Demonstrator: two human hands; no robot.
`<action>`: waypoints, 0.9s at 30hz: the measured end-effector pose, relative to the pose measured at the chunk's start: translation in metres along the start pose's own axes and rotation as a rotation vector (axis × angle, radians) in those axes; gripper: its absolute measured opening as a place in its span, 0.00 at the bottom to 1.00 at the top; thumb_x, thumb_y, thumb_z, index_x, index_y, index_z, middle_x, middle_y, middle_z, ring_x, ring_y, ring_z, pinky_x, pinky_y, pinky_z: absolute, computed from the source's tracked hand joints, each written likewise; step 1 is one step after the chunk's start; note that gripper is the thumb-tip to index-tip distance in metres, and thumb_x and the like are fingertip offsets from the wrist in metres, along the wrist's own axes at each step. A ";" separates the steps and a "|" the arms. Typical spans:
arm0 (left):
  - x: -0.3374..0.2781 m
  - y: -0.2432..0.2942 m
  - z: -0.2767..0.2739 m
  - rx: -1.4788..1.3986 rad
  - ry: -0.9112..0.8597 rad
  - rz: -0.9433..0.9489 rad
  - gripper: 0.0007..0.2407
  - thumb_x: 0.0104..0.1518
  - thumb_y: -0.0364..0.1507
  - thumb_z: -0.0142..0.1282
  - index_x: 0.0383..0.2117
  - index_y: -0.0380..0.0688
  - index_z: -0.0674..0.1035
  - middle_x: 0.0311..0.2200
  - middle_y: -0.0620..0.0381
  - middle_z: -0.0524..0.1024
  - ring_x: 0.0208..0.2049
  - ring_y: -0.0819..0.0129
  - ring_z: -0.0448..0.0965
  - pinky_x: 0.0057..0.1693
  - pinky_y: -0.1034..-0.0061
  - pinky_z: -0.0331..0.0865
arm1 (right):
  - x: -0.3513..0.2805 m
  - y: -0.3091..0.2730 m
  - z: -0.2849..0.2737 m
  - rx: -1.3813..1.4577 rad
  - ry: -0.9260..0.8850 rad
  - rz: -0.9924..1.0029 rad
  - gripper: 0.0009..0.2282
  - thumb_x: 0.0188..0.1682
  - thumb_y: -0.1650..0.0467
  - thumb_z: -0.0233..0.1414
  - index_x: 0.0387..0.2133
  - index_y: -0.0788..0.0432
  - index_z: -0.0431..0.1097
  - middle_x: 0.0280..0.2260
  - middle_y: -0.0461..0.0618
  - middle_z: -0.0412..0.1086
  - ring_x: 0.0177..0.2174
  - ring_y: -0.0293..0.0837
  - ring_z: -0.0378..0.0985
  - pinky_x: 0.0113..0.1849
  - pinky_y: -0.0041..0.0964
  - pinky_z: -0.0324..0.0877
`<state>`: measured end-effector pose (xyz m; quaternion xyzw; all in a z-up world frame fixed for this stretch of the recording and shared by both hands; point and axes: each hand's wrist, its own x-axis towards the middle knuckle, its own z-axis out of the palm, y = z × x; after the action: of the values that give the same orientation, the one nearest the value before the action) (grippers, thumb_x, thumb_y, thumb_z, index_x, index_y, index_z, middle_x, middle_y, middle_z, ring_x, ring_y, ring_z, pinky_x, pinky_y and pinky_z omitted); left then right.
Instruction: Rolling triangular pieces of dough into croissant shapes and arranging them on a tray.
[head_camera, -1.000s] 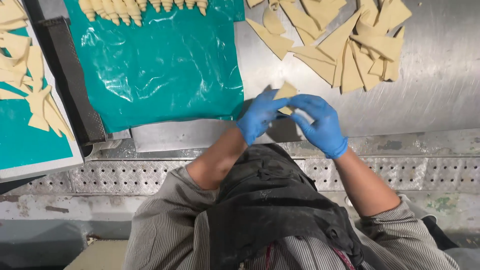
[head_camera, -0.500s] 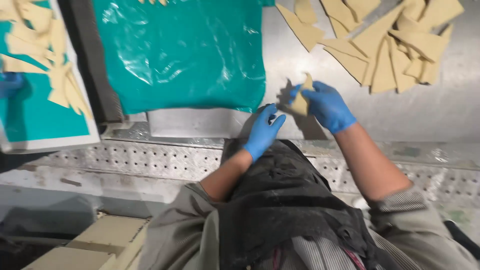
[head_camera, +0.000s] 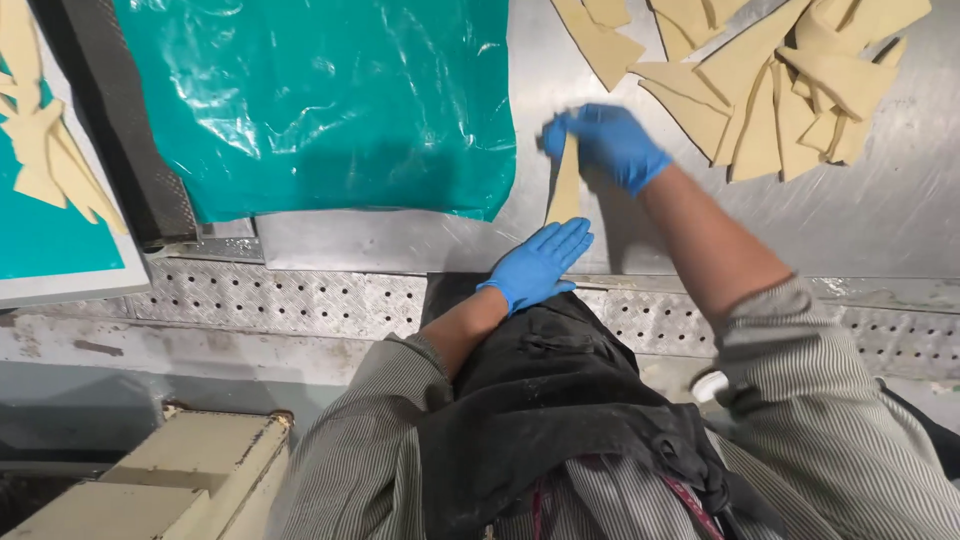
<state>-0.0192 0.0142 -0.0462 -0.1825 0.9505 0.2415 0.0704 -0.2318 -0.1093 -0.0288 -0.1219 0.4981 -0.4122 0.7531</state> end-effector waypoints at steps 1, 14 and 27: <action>0.002 0.000 0.001 -0.004 0.004 -0.002 0.37 0.63 0.50 0.46 0.73 0.41 0.49 0.74 0.48 0.44 0.75 0.57 0.42 0.75 0.63 0.40 | 0.006 -0.015 0.002 -0.005 0.000 0.003 0.09 0.54 0.74 0.53 0.42 0.71 0.69 0.39 0.60 0.75 0.40 0.51 0.82 0.46 0.43 0.78; -0.017 -0.012 -0.015 -0.128 0.248 -0.035 0.30 0.61 0.47 0.53 0.67 0.48 0.63 0.69 0.46 0.56 0.71 0.49 0.53 0.73 0.52 0.44 | -0.068 0.019 -0.014 -1.305 0.220 -0.808 0.09 0.55 0.69 0.62 0.45 0.60 0.76 0.40 0.53 0.76 0.38 0.50 0.80 0.43 0.43 0.74; -0.007 -0.028 -0.024 -0.274 0.098 -0.323 0.08 0.65 0.37 0.55 0.45 0.53 0.81 0.46 0.61 0.75 0.52 0.63 0.72 0.64 0.61 0.62 | -0.118 0.112 -0.037 -1.662 0.102 -0.943 0.16 0.46 0.71 0.63 0.48 0.53 0.73 0.49 0.50 0.70 0.49 0.52 0.74 0.49 0.48 0.67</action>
<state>-0.0037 -0.0180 -0.0357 -0.3517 0.8695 0.3447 0.0364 -0.2265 0.0571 -0.0358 -0.7876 0.5632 -0.1924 0.1595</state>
